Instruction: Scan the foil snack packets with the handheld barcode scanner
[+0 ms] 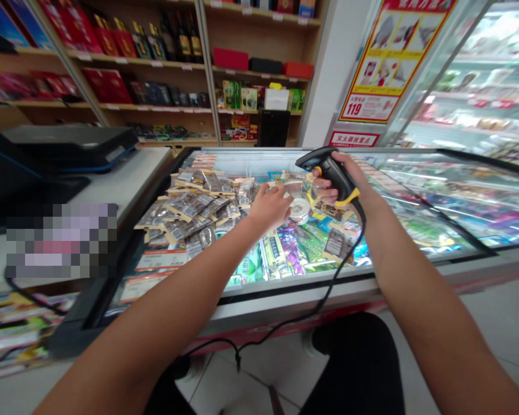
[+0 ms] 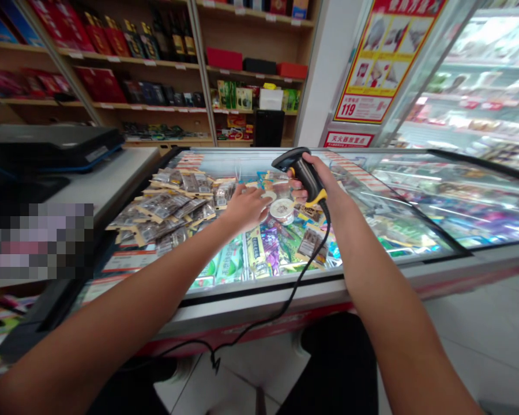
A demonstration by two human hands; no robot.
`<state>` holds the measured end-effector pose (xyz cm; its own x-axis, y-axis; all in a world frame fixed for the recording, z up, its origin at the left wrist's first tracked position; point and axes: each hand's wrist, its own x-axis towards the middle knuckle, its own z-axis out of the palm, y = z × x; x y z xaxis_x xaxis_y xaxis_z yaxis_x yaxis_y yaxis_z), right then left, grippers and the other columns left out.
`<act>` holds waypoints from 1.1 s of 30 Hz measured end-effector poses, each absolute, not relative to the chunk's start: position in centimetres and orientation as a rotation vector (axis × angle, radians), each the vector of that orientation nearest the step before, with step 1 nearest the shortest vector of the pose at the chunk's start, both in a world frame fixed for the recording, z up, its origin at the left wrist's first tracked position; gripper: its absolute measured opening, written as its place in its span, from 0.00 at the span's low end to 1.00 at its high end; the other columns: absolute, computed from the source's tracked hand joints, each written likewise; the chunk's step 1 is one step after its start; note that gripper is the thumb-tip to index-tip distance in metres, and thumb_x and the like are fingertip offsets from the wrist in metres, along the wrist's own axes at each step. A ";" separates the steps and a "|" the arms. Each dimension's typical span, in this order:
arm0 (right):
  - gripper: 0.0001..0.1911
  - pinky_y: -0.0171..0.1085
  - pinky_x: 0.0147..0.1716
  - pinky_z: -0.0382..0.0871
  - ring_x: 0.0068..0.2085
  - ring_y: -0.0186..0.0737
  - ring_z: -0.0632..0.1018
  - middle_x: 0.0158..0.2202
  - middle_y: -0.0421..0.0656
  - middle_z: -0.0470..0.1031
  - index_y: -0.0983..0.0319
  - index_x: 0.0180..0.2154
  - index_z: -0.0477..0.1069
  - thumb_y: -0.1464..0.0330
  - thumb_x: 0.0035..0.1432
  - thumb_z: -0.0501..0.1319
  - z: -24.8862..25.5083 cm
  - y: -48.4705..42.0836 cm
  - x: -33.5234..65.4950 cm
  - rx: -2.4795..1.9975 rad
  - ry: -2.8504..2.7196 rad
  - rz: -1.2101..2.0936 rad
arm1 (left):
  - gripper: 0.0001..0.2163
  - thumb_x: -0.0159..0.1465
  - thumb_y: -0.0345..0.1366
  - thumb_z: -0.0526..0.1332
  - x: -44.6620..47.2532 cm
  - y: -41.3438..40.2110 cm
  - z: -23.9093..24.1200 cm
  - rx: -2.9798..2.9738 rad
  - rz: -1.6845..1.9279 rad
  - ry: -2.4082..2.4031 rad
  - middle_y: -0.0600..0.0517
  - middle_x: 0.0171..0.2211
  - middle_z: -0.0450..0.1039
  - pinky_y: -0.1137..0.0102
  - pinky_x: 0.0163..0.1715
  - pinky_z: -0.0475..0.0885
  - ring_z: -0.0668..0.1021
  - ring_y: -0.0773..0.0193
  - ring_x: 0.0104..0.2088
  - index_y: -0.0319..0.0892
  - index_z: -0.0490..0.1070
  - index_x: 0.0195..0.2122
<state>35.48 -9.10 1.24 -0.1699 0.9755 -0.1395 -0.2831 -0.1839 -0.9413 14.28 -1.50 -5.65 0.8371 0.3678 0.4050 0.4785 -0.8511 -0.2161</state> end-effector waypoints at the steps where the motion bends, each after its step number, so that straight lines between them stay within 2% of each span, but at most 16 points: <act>1: 0.25 0.32 0.13 0.58 0.16 0.30 0.60 0.20 0.35 0.62 0.59 0.35 0.65 0.44 0.59 0.58 1.2 -9.1 35.6 -1.017 -0.994 1.559 | 0.16 0.71 0.39 0.52 14.3 -1.4 -5.8 -2.710 -0.471 -0.652 0.42 0.55 0.74 0.50 0.59 0.59 0.75 0.48 0.55 0.42 0.77 0.51; 4: 0.23 0.32 0.13 0.57 0.16 0.30 0.60 0.20 0.35 0.61 0.59 0.35 0.65 0.45 0.61 0.57 1.1 -9.0 35.5 -1.031 -0.969 1.545 | 0.18 0.71 0.41 0.52 14.2 -0.9 -6.0 -2.688 -0.453 -0.748 0.38 0.52 0.75 0.50 0.60 0.59 0.75 0.46 0.54 0.36 0.79 0.47; 7: 0.23 0.31 0.14 0.57 0.17 0.29 0.60 0.21 0.35 0.61 0.60 0.35 0.65 0.46 0.61 0.57 1.2 -9.1 35.4 -1.035 -0.949 1.529 | 0.17 0.71 0.39 0.52 14.1 -1.0 -5.5 -2.721 -0.491 -0.717 0.36 0.53 0.74 0.48 0.60 0.58 0.73 0.44 0.57 0.35 0.79 0.46; 11: 0.23 0.32 0.15 0.56 0.17 0.31 0.59 0.20 0.35 0.60 0.59 0.35 0.64 0.44 0.61 0.56 1.5 -9.2 35.7 -1.019 -0.953 1.513 | 0.16 0.72 0.41 0.54 14.7 -3.7 -4.8 -2.994 -0.439 -0.346 0.41 0.60 0.71 0.49 0.59 0.62 0.72 0.48 0.59 0.42 0.74 0.55; 14: 0.25 0.34 0.16 0.55 0.17 0.32 0.58 0.20 0.34 0.60 0.59 0.36 0.65 0.43 0.62 0.54 1.6 -9.3 36.1 -0.968 -0.946 1.546 | 0.26 0.70 0.49 0.57 15.8 -6.8 -5.1 -3.198 -0.394 -0.064 0.40 0.68 0.62 0.55 0.57 0.67 0.69 0.48 0.64 0.43 0.63 0.66; 16: 0.26 0.34 0.17 0.55 0.17 0.32 0.58 0.20 0.34 0.61 0.59 0.37 0.65 0.43 0.63 0.52 1.6 -9.3 36.4 -0.935 -0.948 1.569 | 0.31 0.68 0.51 0.59 16.5 -8.4 -5.7 -3.255 -0.317 0.062 0.40 0.71 0.56 0.54 0.60 0.66 0.65 0.46 0.67 0.43 0.60 0.68; 17: 0.26 0.34 0.18 0.56 0.17 0.32 0.58 0.19 0.34 0.62 0.59 0.37 0.65 0.43 0.64 0.51 1.5 -9.2 36.5 -0.925 -0.954 1.581 | 0.31 0.68 0.51 0.60 16.8 -8.8 -5.9 -3.262 -0.280 0.093 0.40 0.71 0.56 0.54 0.60 0.65 0.65 0.46 0.67 0.43 0.60 0.68; 22: 0.24 0.33 0.16 0.55 0.16 0.32 0.58 0.19 0.33 0.60 0.58 0.36 0.63 0.44 0.62 0.55 1.5 -8.8 36.3 -0.963 -1.007 1.626 | 0.27 0.67 0.46 0.61 16.3 -7.6 -5.0 -3.225 -0.192 -0.104 0.40 0.64 0.67 0.55 0.59 0.67 0.69 0.47 0.62 0.41 0.66 0.64; 24: 0.23 0.33 0.15 0.55 0.16 0.32 0.58 0.19 0.33 0.59 0.58 0.36 0.63 0.45 0.61 0.56 1.5 -8.8 36.1 -0.993 -1.015 1.625 | 0.28 0.64 0.42 0.63 15.3 -6.1 -4.0 -3.201 -0.121 -0.171 0.41 0.65 0.65 0.55 0.60 0.66 0.67 0.47 0.63 0.43 0.65 0.65; 26: 0.22 0.33 0.15 0.56 0.16 0.32 0.59 0.19 0.34 0.60 0.59 0.36 0.64 0.46 0.60 0.57 1.4 -9.0 35.8 -1.019 -1.029 1.616 | 0.25 0.63 0.34 0.62 14.4 -4.5 -3.1 -3.111 -0.102 -0.339 0.42 0.65 0.64 0.51 0.60 0.64 0.66 0.44 0.63 0.46 0.68 0.63; 28: 0.20 0.34 0.15 0.58 0.17 0.34 0.63 0.20 0.35 0.62 0.59 0.37 0.66 0.49 0.59 0.59 1.2 -9.3 35.6 -1.042 -1.055 1.602 | 0.21 0.64 0.31 0.58 13.7 -3.3 -2.7 -3.034 -0.166 -0.488 0.41 0.65 0.63 0.46 0.60 0.62 0.65 0.41 0.64 0.47 0.72 0.59; 31: 0.16 0.38 0.20 0.66 0.21 0.38 0.69 0.22 0.39 0.67 0.60 0.38 0.67 0.55 0.55 0.61 0.9 -9.7 35.2 -1.078 -1.081 1.596 | 0.18 0.68 0.37 0.55 13.6 -2.4 -3.0 -3.002 -0.276 -0.637 0.39 0.63 0.65 0.46 0.59 0.61 0.65 0.40 0.63 0.44 0.73 0.58; 33: 0.14 0.40 0.23 0.68 0.23 0.40 0.70 0.22 0.40 0.67 0.60 0.36 0.66 0.56 0.54 0.61 0.7 -9.9 35.2 -1.105 -1.102 1.611 | 0.21 0.69 0.43 0.56 13.8 -2.1 -3.5 -2.988 -0.295 -0.673 0.37 0.60 0.68 0.46 0.58 0.61 0.66 0.40 0.62 0.41 0.71 0.59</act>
